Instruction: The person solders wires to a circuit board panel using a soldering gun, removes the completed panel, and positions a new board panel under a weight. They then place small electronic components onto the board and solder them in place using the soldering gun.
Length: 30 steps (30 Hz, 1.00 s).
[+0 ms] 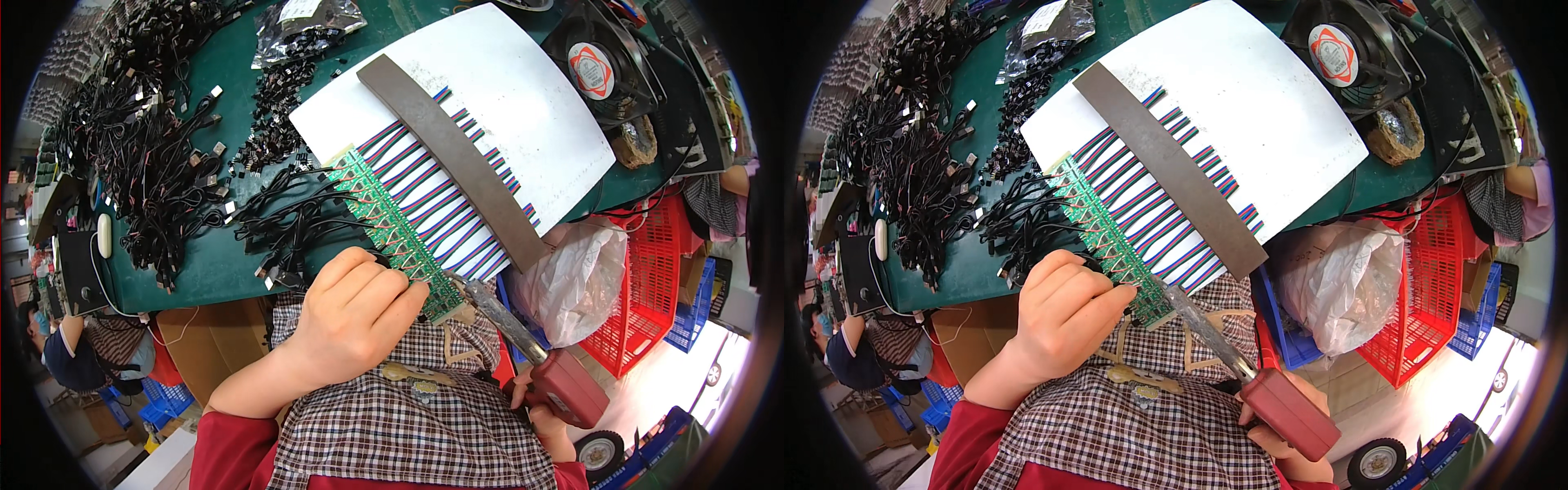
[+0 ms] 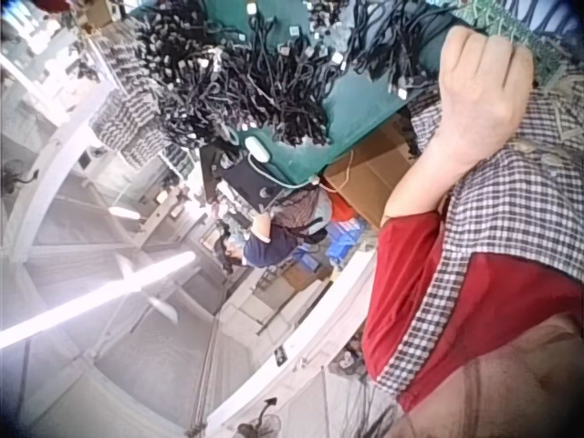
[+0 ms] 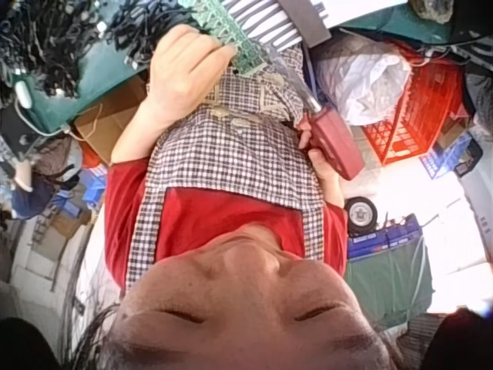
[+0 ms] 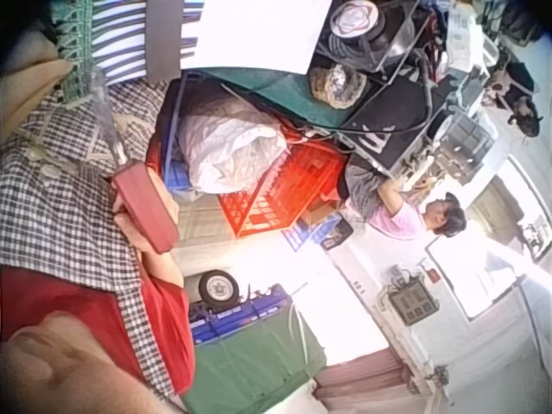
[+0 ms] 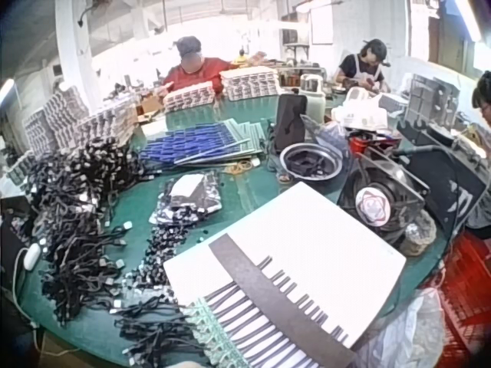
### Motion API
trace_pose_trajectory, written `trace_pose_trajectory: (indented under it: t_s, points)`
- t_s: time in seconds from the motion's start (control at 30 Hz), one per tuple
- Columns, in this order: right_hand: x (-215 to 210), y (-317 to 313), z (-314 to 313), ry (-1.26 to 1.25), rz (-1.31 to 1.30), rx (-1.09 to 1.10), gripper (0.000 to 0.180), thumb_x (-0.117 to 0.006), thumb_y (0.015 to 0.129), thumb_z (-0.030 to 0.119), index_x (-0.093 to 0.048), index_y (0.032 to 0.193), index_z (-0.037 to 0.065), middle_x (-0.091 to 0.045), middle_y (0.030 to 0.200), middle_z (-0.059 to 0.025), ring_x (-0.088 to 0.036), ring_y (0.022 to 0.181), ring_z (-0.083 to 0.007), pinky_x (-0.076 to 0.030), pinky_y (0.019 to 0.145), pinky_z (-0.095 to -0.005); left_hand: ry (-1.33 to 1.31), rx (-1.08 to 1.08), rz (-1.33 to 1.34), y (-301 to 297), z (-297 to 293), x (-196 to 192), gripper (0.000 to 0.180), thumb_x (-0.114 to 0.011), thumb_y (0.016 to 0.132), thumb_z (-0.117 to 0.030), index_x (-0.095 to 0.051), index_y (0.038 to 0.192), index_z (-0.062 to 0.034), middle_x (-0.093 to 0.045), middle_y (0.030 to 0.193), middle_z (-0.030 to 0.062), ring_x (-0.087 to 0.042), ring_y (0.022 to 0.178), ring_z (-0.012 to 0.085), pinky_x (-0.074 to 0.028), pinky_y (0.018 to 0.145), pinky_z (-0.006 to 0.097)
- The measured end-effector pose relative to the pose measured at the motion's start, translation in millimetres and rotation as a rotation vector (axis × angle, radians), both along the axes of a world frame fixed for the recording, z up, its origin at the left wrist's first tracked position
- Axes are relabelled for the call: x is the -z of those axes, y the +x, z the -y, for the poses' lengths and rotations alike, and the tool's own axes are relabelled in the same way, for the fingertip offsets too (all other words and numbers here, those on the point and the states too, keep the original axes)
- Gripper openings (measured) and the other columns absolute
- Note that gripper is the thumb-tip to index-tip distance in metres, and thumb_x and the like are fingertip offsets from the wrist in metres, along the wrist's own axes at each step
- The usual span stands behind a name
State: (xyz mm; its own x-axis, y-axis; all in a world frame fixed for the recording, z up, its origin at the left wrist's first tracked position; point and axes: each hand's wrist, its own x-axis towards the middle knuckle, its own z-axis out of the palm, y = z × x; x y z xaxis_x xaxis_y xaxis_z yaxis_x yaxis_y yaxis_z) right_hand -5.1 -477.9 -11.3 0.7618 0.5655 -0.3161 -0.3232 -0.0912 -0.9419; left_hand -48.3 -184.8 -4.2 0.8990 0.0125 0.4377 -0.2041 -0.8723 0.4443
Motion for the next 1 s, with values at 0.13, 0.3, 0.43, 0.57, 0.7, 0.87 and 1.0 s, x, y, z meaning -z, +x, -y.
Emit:
trace_pose_trajectory:
  t_s: [0.13, 0.3, 0.43, 0.57, 0.7, 0.87, 1.0]
  points:
    - [-6, 2, -5, -0.014, -0.074, 0.022, 0.044, -0.075, 0.065, 0.019, -0.058, 0.094, -0.009, -0.061, 0.066, -0.0099, -0.059, 0.058, -0.0141, -0.044, 0.055, -0.0226, -0.001, -0.005, -0.001, 0, 1, 0, 0.023, -0.067, 0.058, -0.003, -0.064, 0.081, -0.0026, -0.053, 0.068, 0.0036, -0.051, 0.06, 0.0185, -0.045, 0.064, 0.036]
    - [-7, 2, -2, 0.028, -0.14, 0.0, 0.05, -0.078, 0.064, 0.023, -0.057, 0.097, -0.009, -0.062, 0.068, -0.0097, -0.059, 0.059, -0.0139, -0.045, 0.056, -0.0228, -0.006, -0.001, -0.03, -1, 1, -2, 0.022, -0.067, 0.06, -0.004, -0.064, 0.081, -0.0039, -0.053, 0.068, 0.0019, -0.051, 0.06, 0.0169, -0.043, 0.069, 0.037]
    - [0, -9, 9, 0.097, -0.113, 0.101, 0.059, -0.076, 0.067, 0.02, -0.049, 0.109, -0.011, -0.064, 0.071, -0.0098, -0.062, 0.062, -0.0154, -0.049, 0.059, -0.0244, 0.059, 0.002, -0.051, -2, 3, -4, 0.019, -0.067, 0.062, -0.007, -0.064, 0.081, -0.0049, -0.052, 0.069, -0.0002, -0.051, 0.062, 0.0139, -0.041, 0.078, 0.037]
    - [14, -10, 30, -0.145, 0.234, -0.163, 0.059, -0.073, 0.07, 0.014, -0.044, 0.115, -0.01, -0.065, 0.072, -0.0081, -0.064, 0.064, -0.0164, -0.05, 0.06, -0.0261, 0.185, 0.008, -0.064, -4, 6, -6, 0.019, -0.066, 0.063, -0.008, -0.064, 0.081, -0.0047, -0.051, 0.07, -0.0004, -0.052, 0.063, 0.0129, -0.04, 0.081, 0.037]
    - [18, -12, 38, -0.263, 0.406, -0.203, 0.052, -0.069, 0.071, 0.014, -0.047, 0.112, -0.008, -0.065, 0.071, -0.0045, -0.065, 0.06, -0.016, -0.05, 0.057, -0.0254, 0.206, 0.017, -0.086, -4, 6, -7, 0.02, -0.066, 0.063, -0.008, -0.063, 0.082, -0.0044, -0.051, 0.071, -0.0001, -0.052, 0.064, 0.013, -0.04, 0.084, 0.039]
    - [16, -7, 26, -0.247, 0.433, -0.178, 0.052, -0.07, 0.072, 0.018, -0.049, 0.111, -0.008, -0.065, 0.069, -0.0045, -0.064, 0.058, -0.0156, -0.05, 0.054, -0.0242, 0.198, 0.028, -0.089, -3, 6, -7, 0.02, -0.066, 0.063, -0.007, -0.063, 0.082, -0.0042, -0.05, 0.071, 0.0, -0.052, 0.064, 0.0132, -0.041, 0.085, 0.039]
    - [14, -12, 13, -0.11, 0.375, -0.046, 0.05, -0.071, 0.072, 0.021, -0.05, 0.105, -0.009, -0.063, 0.066, -0.0073, -0.064, 0.057, -0.0151, -0.049, 0.054, -0.0246, 0.195, 0.028, -0.089, -3, 6, -7, 0.02, -0.065, 0.063, -0.007, -0.063, 0.082, -0.004, -0.05, 0.071, 0.0003, -0.052, 0.064, 0.0132, -0.041, 0.084, 0.038]
